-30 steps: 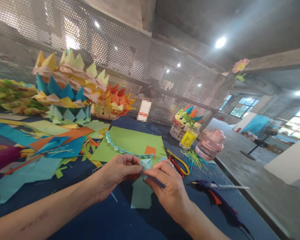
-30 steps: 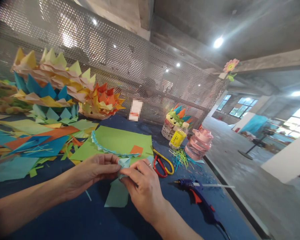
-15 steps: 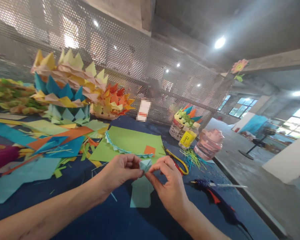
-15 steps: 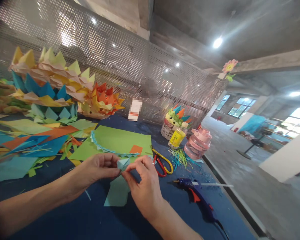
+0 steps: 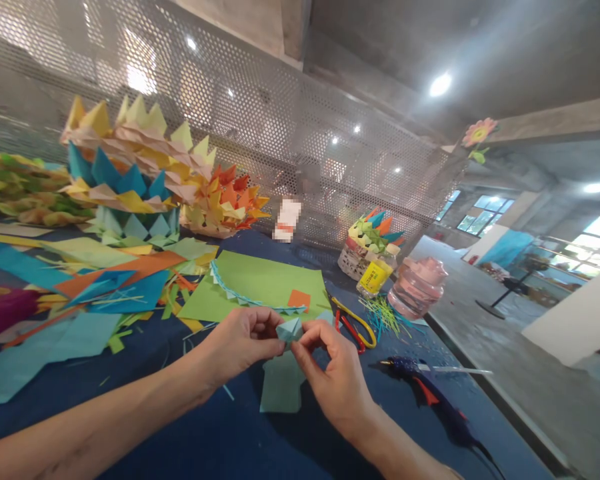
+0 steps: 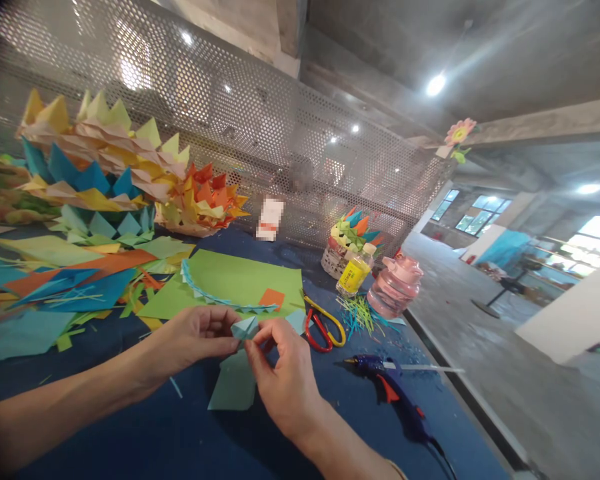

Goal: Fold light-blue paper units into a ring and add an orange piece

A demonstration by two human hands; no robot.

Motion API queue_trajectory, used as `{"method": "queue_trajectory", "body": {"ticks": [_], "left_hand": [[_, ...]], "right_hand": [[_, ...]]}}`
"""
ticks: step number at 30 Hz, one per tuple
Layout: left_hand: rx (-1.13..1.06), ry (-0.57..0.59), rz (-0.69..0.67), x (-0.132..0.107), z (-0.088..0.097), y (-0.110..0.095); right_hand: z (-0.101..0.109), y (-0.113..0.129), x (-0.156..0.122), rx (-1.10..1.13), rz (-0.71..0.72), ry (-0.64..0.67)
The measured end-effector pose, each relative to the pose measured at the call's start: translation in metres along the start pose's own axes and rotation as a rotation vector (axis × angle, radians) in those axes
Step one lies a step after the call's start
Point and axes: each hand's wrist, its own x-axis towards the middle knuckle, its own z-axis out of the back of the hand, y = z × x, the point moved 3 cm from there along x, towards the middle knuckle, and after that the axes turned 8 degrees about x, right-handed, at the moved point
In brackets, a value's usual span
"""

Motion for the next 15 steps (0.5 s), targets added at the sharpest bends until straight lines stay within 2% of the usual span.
{"method": "queue_trajectory", "body": {"ticks": [8,15], "left_hand": [[0.104,-0.004,-0.065,-0.0005,-0.0024,0.0012],[0.069,0.046,-0.028,-0.0052,-0.004,-0.0046]], "right_hand": [[-0.0011,-0.0031,-0.0005,0.012,-0.045,0.001],[0.0005,-0.0033,-0.0005,0.015,-0.018,-0.027]]}}
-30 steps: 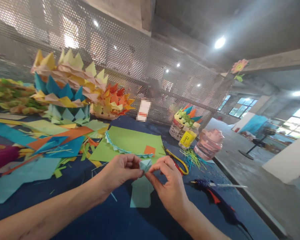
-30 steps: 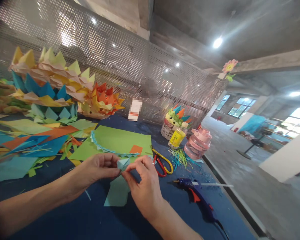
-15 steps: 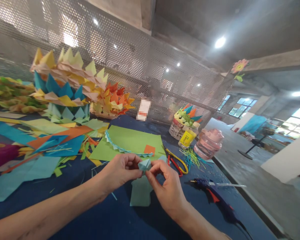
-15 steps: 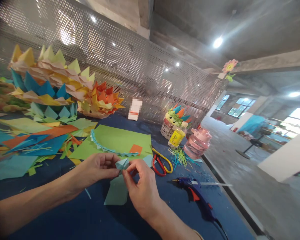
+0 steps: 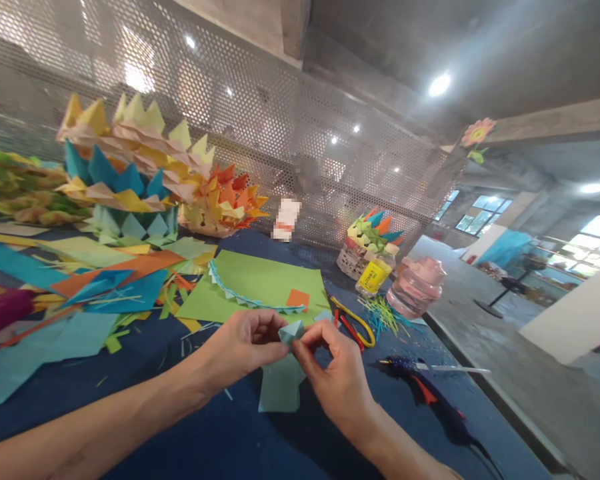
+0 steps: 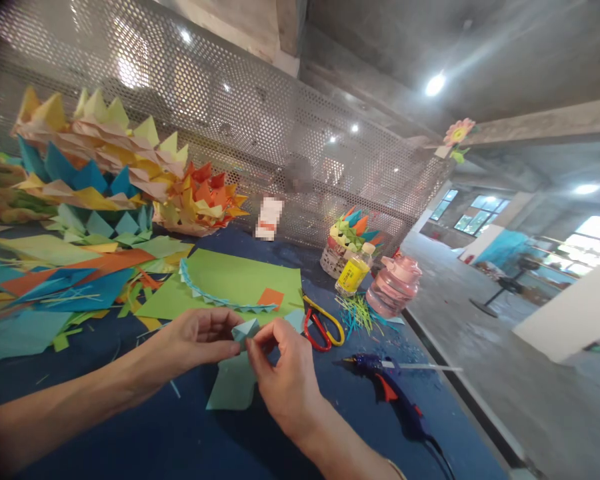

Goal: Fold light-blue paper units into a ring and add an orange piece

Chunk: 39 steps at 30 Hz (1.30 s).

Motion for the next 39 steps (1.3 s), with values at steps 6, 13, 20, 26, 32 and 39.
{"method": "queue_trajectory", "body": {"ticks": [6,13,20,26,32,39], "left_hand": [[0.003,-0.017,-0.004,0.003,-0.001,0.005],[-0.006,-0.033,-0.008,0.003,0.0,0.003],[0.004,-0.032,0.042,0.0,0.0,-0.004],[-0.137,0.016,0.05,0.006,0.004,0.004],[-0.095,0.007,0.03,0.003,0.002,0.003],[-0.046,0.007,0.076,0.001,0.003,-0.003]], "right_hand": [[-0.001,0.001,-0.001,0.033,-0.016,-0.005],[-0.003,0.0,-0.004,0.181,-0.082,-0.06],[-0.004,0.006,-0.004,0.262,-0.166,-0.026],[-0.002,-0.006,0.0,0.347,-0.231,-0.016],[-0.002,-0.011,0.001,0.38,-0.266,0.039],[0.001,-0.007,0.004,0.299,-0.276,0.042]]}}
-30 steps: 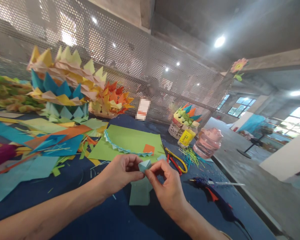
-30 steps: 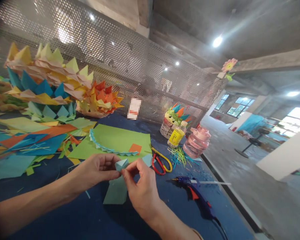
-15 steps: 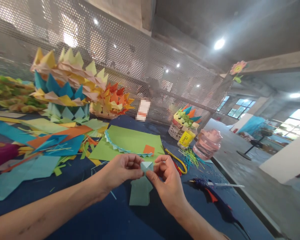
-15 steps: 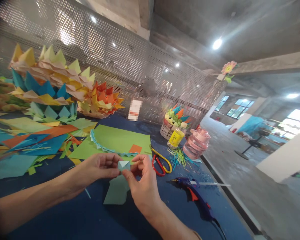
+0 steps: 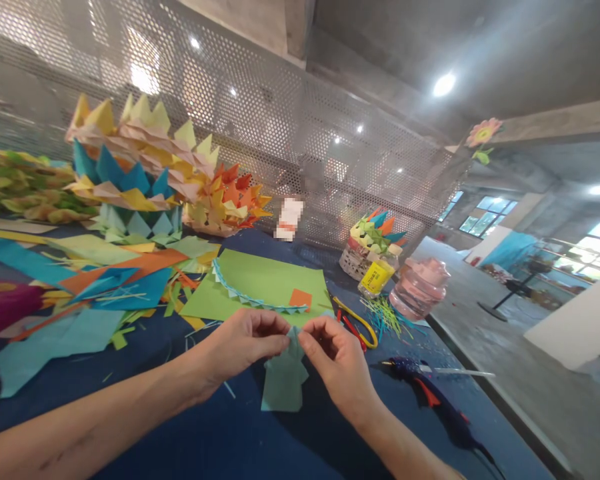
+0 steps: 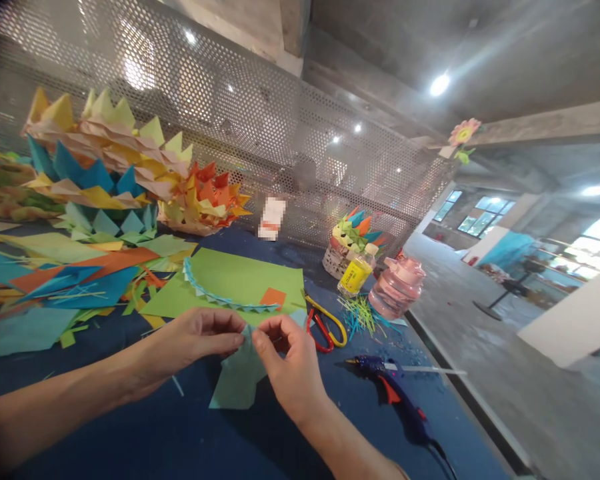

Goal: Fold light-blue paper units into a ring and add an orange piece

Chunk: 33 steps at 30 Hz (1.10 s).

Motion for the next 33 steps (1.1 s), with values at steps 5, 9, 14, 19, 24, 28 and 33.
{"method": "queue_trajectory", "body": {"ticks": [5,9,14,19,24,28,33], "left_hand": [[-0.036,0.055,0.039,-0.0031,0.0,-0.0057],[-0.065,0.075,0.053,-0.0041,-0.0007,-0.0047],[-0.077,0.032,0.057,-0.0026,0.0006,-0.0022],[-0.129,0.027,0.065,-0.0026,0.0003,-0.0019],[-0.159,0.027,0.073,-0.0034,0.0,-0.0025],[-0.16,0.021,0.066,-0.0021,0.0001,-0.0031],[-0.18,-0.016,0.08,-0.0028,0.0002,-0.0029]], "right_hand": [[-0.0015,0.0051,0.0004,0.072,-0.005,-0.044],[-0.0012,0.0062,0.0003,0.075,-0.007,-0.07],[-0.0005,0.0025,-0.0011,0.081,0.001,-0.052],[-0.0014,0.0014,-0.0015,0.069,0.015,-0.035],[-0.001,0.0027,-0.0023,-0.007,0.066,-0.048],[-0.0018,0.0047,-0.0037,-0.092,0.114,-0.02],[-0.0027,0.0029,-0.0031,-0.206,0.097,-0.016]]}}
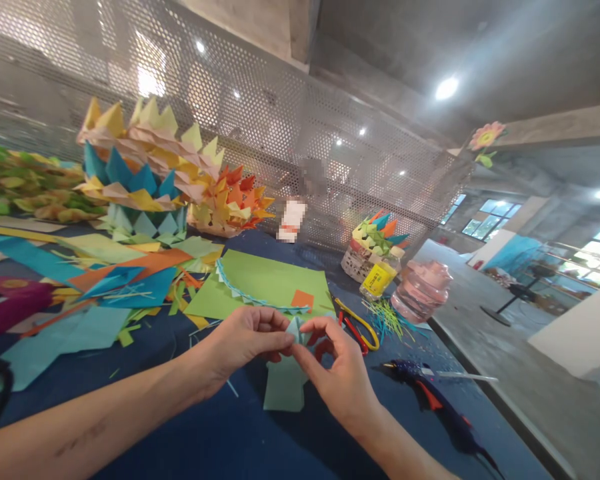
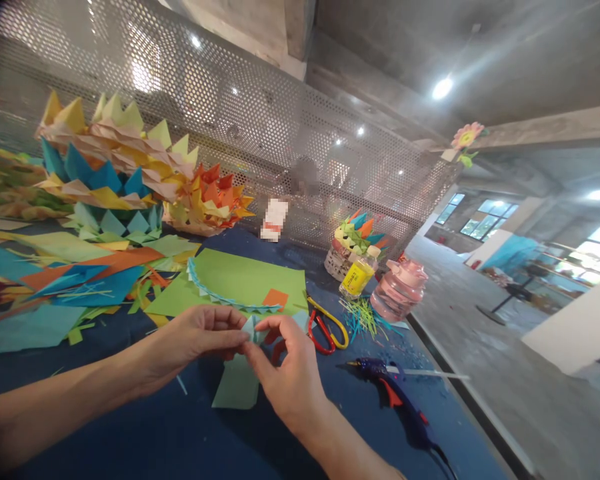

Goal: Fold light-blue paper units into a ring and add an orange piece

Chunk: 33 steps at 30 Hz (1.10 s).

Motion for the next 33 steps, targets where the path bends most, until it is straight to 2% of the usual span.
{"method": "queue_trajectory", "body": {"ticks": [11,16,23,27,33], "left_hand": [[-0.141,0.063,0.032,-0.0013,0.001,0.0022],[-0.09,0.085,0.073,-0.0031,-0.0013,0.0023],[0.021,0.063,0.006,-0.0002,0.0002,0.0041],[0.08,0.048,-0.038,0.0011,0.0009,0.0048],[0.067,0.061,-0.014,0.0006,-0.0003,0.0038]], "right_hand": [[-0.0002,-0.0008,-0.0019,0.051,-0.018,-0.013],[0.0011,-0.0008,-0.0018,0.073,0.018,-0.032],[-0.0003,0.0037,0.0,0.014,0.101,0.033],[-0.0008,0.0016,-0.0007,-0.013,0.043,0.065],[-0.0018,0.0002,-0.0016,0.023,-0.009,0.084]]}}
